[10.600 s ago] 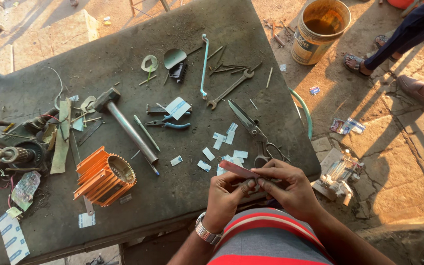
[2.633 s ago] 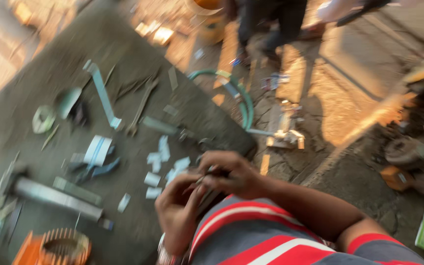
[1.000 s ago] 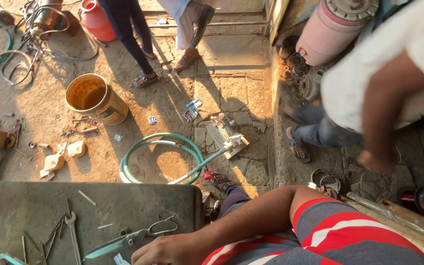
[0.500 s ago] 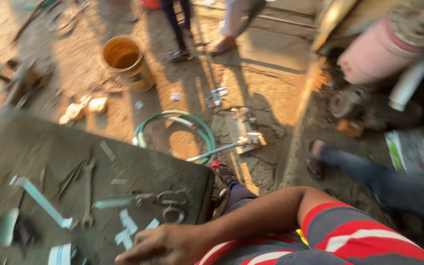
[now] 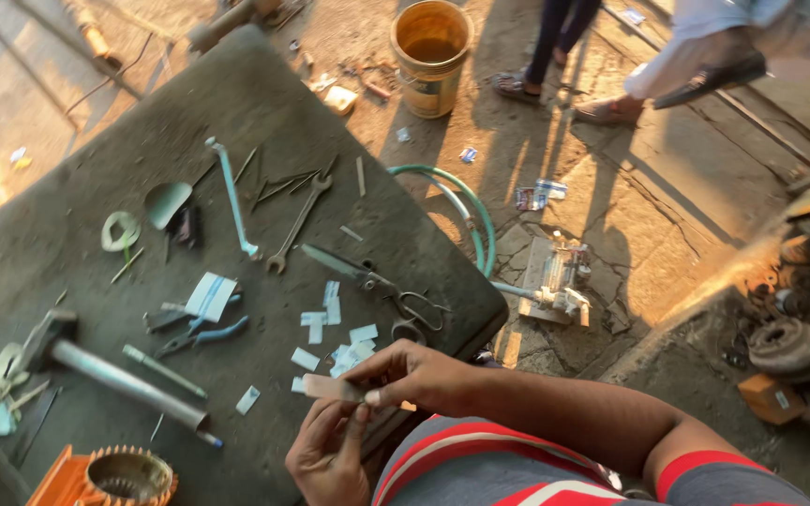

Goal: The person scrapes small rectangular labels off a metal plate using a flat metal tool. They repeatedly pick up labels from a workbench, scrape them, and place them back down. The workbench contains various tools and an orange motor housing.

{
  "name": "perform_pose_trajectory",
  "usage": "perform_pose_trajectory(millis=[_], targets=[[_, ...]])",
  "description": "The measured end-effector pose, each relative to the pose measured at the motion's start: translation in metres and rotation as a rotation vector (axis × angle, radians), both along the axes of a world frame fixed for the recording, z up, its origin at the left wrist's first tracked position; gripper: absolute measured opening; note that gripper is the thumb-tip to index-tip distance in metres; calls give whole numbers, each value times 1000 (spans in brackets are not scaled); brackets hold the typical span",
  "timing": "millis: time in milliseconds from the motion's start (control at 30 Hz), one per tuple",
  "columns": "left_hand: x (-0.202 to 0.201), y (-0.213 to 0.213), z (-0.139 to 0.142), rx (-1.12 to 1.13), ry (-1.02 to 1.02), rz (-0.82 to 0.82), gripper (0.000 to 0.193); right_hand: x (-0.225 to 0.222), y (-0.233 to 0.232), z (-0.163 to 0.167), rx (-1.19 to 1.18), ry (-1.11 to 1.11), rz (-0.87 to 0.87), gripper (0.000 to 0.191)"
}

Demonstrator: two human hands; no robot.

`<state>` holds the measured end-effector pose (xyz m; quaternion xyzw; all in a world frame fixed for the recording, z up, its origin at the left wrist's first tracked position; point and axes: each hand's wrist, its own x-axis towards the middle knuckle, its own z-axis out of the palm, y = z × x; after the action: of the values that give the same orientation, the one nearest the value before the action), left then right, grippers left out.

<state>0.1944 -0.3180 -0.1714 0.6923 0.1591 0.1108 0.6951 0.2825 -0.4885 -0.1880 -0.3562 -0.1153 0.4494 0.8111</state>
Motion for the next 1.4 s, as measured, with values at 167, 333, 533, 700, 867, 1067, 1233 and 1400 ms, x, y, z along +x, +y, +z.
perform_pose_trajectory(millis=[167,333,533,700,867,1067,1233,1400], targets=[[-11,6,-8,-75,37,26,8,-7,14,4,-81,172,-16,53],[-16,31,-16,-127,49,286,8,14,-1,26,-175,-120,-192,38],[-21,70,2,-76,-26,231,9,48,-49,27,-347,-386,-361,55],[-10,33,1,-188,-20,-44,10,13,-7,31,-327,-495,-186,51],[-8,14,7,-147,50,-138,15,5,9,49,-255,-764,-95,47],[-9,4,4,-169,-14,-116,21,9,7,47,-239,-702,-58,46],[-10,1,-4,-191,-49,-101,15,7,6,37,-236,-548,1,50],[-7,-6,-2,-371,-32,-98,14,8,7,23,-151,-384,22,51]])
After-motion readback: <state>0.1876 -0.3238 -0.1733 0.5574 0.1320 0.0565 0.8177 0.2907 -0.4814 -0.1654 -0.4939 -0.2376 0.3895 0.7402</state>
